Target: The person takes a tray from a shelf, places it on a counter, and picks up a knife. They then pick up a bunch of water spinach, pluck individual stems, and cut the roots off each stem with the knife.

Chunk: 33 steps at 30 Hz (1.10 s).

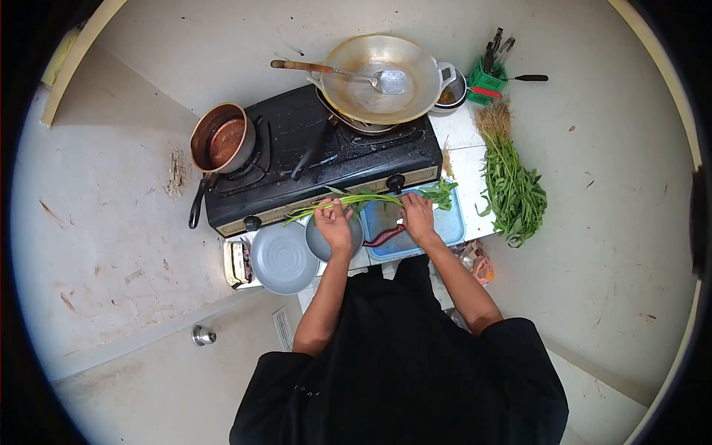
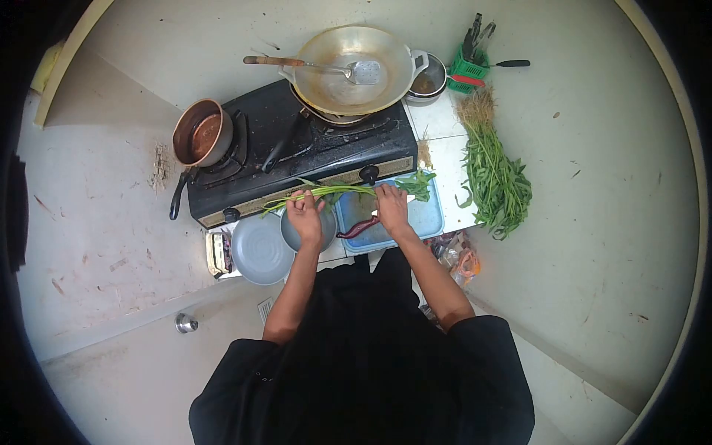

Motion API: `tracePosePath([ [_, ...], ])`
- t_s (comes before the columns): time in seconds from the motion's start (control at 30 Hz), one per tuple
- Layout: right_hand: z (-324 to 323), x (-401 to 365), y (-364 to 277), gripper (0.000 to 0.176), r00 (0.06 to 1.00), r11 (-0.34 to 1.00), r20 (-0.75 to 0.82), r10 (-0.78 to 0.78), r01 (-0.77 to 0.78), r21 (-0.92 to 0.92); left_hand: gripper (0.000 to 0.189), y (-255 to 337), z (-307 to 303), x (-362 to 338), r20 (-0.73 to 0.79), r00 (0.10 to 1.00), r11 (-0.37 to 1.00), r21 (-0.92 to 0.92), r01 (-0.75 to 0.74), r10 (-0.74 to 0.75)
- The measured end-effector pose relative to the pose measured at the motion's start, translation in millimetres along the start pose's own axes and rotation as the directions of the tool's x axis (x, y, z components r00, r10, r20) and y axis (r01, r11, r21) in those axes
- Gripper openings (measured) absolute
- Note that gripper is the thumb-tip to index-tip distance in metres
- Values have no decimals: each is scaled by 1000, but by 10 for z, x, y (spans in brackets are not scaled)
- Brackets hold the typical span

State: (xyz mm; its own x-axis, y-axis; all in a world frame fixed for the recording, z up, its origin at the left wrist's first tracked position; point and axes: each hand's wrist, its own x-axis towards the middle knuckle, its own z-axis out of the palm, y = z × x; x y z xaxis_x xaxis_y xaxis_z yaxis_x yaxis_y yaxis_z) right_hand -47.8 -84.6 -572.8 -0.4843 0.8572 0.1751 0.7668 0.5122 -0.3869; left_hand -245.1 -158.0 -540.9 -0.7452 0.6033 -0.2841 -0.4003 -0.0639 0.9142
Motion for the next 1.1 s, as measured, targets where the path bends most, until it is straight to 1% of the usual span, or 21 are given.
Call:
tracePosePath([
  [0.07, 80, 26, 82, 35, 993, 989, 117, 33, -16, -146, 20, 37, 6, -2, 5, 1000, 1000, 1, -23, 23],
  [0.1, 86, 27, 104, 35, 992, 989, 117, 35, -18, -146, 20, 51, 4, -8, 10, 999, 999, 5, -45, 45],
  [0.17, 92, 22, 153, 38, 994, 992, 101, -38, 49, -115, 20, 73, 10, -28, 19, 998, 998, -1, -67, 67],
  [0.2, 37, 28, 148, 38, 994, 992, 100, -38, 49, -115, 20, 94, 16, -37, 24, 996, 996, -8, -91, 91],
  [0.27, -88, 27, 152, 41, 993, 999, 112, -47, 45, 16, 19, 148, 5, -50, 48, 994, 995, -3, -99, 99],
  [0.3, -155, 24, 146, 41, 992, 999, 113, -47, 45, 15, 19, 159, -6, -59, 73, 992, 994, 2, -106, 105],
  [0.37, -281, 34, 125, 45, 997, 991, 54, -47, 40, 125, 19, 186, -23, -73, 87, 991, 994, 24, -109, 106],
  [0.4, -313, 33, 144, 45, 998, 991, 53, -45, 38, 126, 20, 180, -40, -73, 100, 989, 993, 46, -113, 108],
  [0.5, -410, 58, 200, 50, 993, 989, -22, -115, 117, 95, 20, 157, -68, -56, 110, 989, 992, 62, -106, 99],
  [0.57, -464, 65, 221, 51, 966, 975, -174, -193, 209, 80, 20, 132, -94, -42, 115, 989, 993, 54, -103, 96],
  [0.6, -490, 68, 208, 51, 966, 975, -174, -191, 207, 78, 20, 109, -102, -43, 120, 989, 994, 47, -99, 93],
  [0.7, -545, 78, 155, 48, 961, 974, -229, -153, 185, 128, 20, 45, -121, -41, 108, 993, 996, 64, -63, 56],
  [0.77, -588, 88, 137, 40, 971, 973, -234, -49, 99, 208, 20, 0, -141, -74, 104, 994, 996, 80, -46, 38],
  [0.83, -689, 109, 72, 38, 964, 967, -264, -33, 97, 236, 21, -82, -181, -99, 99, 995, 995, 96, -30, 20],
  [0.9, -818, 94, 10, 36, 955, 962, -295, -8, 88, 258, 29, -175, -191, -135, 128, 992, 999, 50, -16, 9],
  [0.93, -882, 91, -51, 32, 963, 912, -253, 96, 16, 409, 29, -192, -168, -164, 133, 991, 999, 51, -14, 7],
  [0.97, -944, 99, -113, 28, 962, 835, -196, 192, -55, 548, 38, -210, -140, -191, 119, 993, 998, 60, 2, -9],
  [1.0, -990, 105, -150, 28, 961, 835, -198, 195, -57, 548, 48, -202, -100, -225, 103, 994, 997, 68, 19, -26],
  [1.03, -1036, 110, -186, 25, 956, 772, -160, 247, -94, 628, 48, -194, -55, -254, 106, 994, 997, 69, 20, -27],
  [1.07, -1084, 111, -222, 23, 948, 700, -118, 295, -131, 702, 56, -187, -8, -276, 81, 996, 997, 66, 37, -43],
  [1.1, -1134, 109, -258, 23, 947, 701, -119, 297, -132, 701, 65, -192, 23, -285, 56, 997, 997, 62, 54, -58],
])
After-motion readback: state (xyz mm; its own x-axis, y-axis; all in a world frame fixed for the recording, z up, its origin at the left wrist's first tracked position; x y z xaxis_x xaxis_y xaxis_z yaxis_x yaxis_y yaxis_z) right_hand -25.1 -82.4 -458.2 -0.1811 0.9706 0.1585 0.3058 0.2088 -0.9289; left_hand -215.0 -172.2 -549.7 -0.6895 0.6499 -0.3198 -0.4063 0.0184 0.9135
